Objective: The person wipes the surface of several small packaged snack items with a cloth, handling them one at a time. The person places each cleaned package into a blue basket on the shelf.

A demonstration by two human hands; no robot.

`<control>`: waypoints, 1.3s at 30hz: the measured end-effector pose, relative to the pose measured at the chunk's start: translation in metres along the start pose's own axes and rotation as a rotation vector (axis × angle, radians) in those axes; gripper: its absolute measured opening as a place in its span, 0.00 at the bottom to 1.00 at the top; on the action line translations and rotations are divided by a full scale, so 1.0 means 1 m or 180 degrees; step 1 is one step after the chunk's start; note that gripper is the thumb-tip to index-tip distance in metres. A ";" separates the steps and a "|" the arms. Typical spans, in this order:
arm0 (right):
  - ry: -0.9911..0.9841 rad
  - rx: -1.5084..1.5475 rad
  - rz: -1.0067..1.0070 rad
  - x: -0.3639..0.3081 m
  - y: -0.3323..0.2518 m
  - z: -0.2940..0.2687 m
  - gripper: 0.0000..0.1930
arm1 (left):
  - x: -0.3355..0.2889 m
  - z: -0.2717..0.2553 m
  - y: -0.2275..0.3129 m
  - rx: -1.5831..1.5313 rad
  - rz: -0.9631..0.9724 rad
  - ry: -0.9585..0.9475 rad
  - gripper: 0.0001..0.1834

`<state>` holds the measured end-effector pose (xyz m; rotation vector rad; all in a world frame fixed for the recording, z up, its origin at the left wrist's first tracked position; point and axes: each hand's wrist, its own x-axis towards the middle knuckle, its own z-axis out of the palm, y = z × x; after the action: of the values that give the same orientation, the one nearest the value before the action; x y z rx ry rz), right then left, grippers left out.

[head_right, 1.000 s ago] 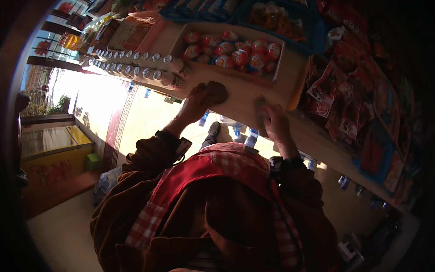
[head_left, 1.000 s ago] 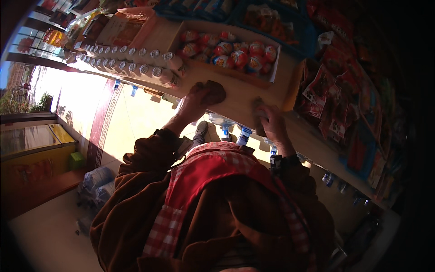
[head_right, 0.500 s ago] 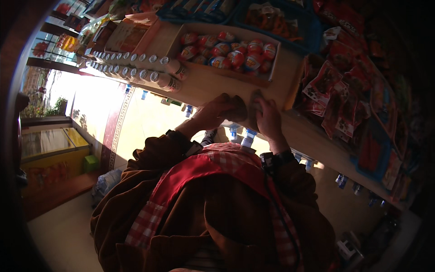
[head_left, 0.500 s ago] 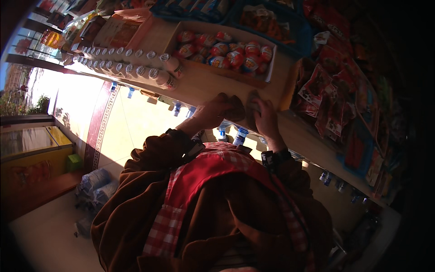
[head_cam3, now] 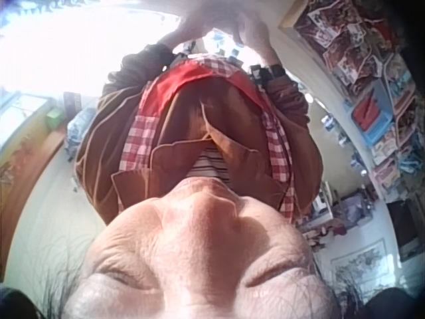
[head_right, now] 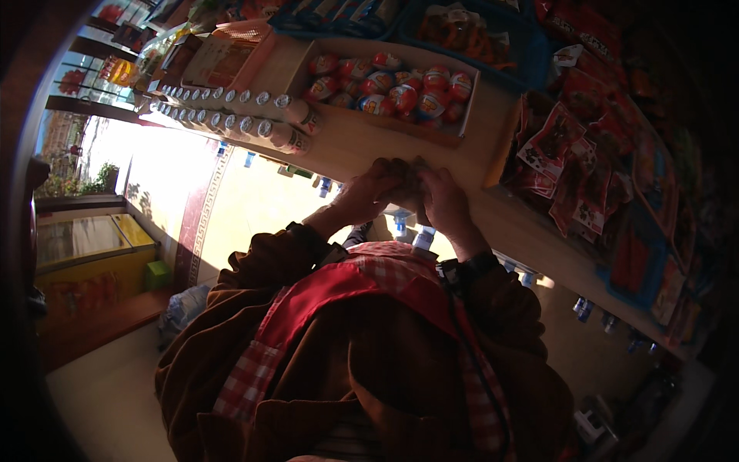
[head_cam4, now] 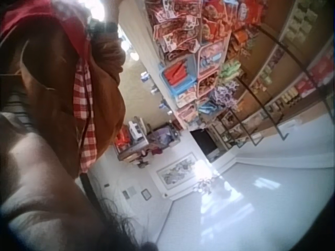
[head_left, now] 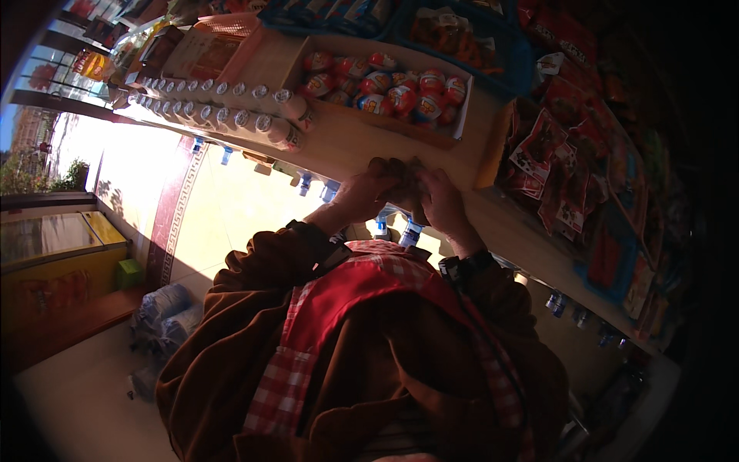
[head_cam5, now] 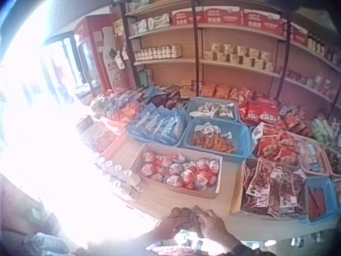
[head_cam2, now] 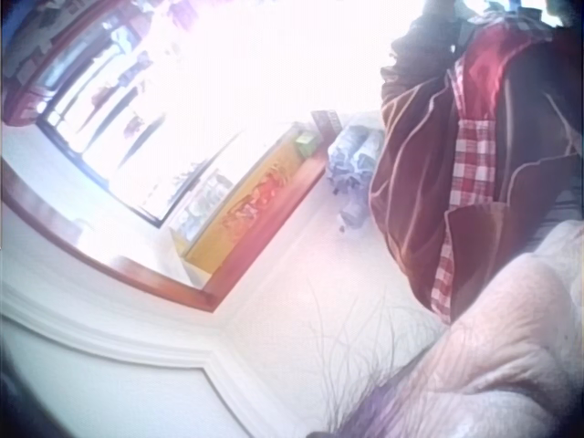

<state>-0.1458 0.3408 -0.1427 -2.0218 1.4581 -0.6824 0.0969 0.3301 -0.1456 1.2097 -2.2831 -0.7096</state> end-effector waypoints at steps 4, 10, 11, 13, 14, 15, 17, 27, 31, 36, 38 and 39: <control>-0.0455 -0.0017 -0.0050 -0.017 0.010 -0.026 0.19 | -0.020 -0.029 -0.024 -0.0203 -0.0255 -0.0178 0.19; 0.0386 -0.0434 0.0153 -0.013 0.027 -0.027 0.17 | 0.002 -0.043 -0.063 0.0632 -0.1499 0.0482 0.31; 0.0351 -0.0427 0.0080 -0.008 0.025 -0.020 0.19 | 0.008 -0.037 -0.060 0.0659 -0.1429 0.0450 0.31; 0.0351 -0.0254 0.0200 0.000 0.016 -0.003 0.20 | 0.023 -0.020 -0.046 0.0673 -0.1541 0.0229 0.32; 0.0403 -0.0142 0.0180 0.003 0.012 0.003 0.20 | 0.027 -0.012 -0.037 0.0550 -0.1270 0.0164 0.30; 0.0315 -0.0140 0.0207 0.005 0.009 0.005 0.21 | 0.028 -0.004 -0.026 0.0430 -0.0999 0.0094 0.28; 0.0179 -0.0014 0.0210 0.004 0.008 0.003 0.21 | 0.021 0.002 -0.012 0.0186 -0.0442 -0.0086 0.23; 0.0367 -0.0380 0.0385 -0.016 0.029 -0.014 0.20 | 0.003 -0.045 -0.048 0.0238 -0.0890 0.0504 0.20; 0.0442 -0.0140 0.0244 0.003 0.019 0.001 0.19 | 0.025 -0.015 -0.026 0.0428 -0.1099 0.0265 0.26; 0.0029 -0.0025 -0.0158 0.004 0.004 -0.001 0.19 | 0.015 -0.003 0.000 0.0148 -0.0298 -0.0228 0.23; -0.0345 0.0083 0.0000 -0.005 0.006 -0.010 0.19 | 0.002 -0.016 -0.005 0.0192 -0.0031 -0.0365 0.21; -0.0515 0.0158 0.0034 -0.008 0.009 -0.014 0.18 | -0.005 -0.024 -0.011 0.0107 -0.0214 -0.0441 0.18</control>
<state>-0.1641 0.3439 -0.1396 -1.9809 1.3444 -0.5319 0.1208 0.3233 -0.1347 1.2951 -2.3845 -0.8054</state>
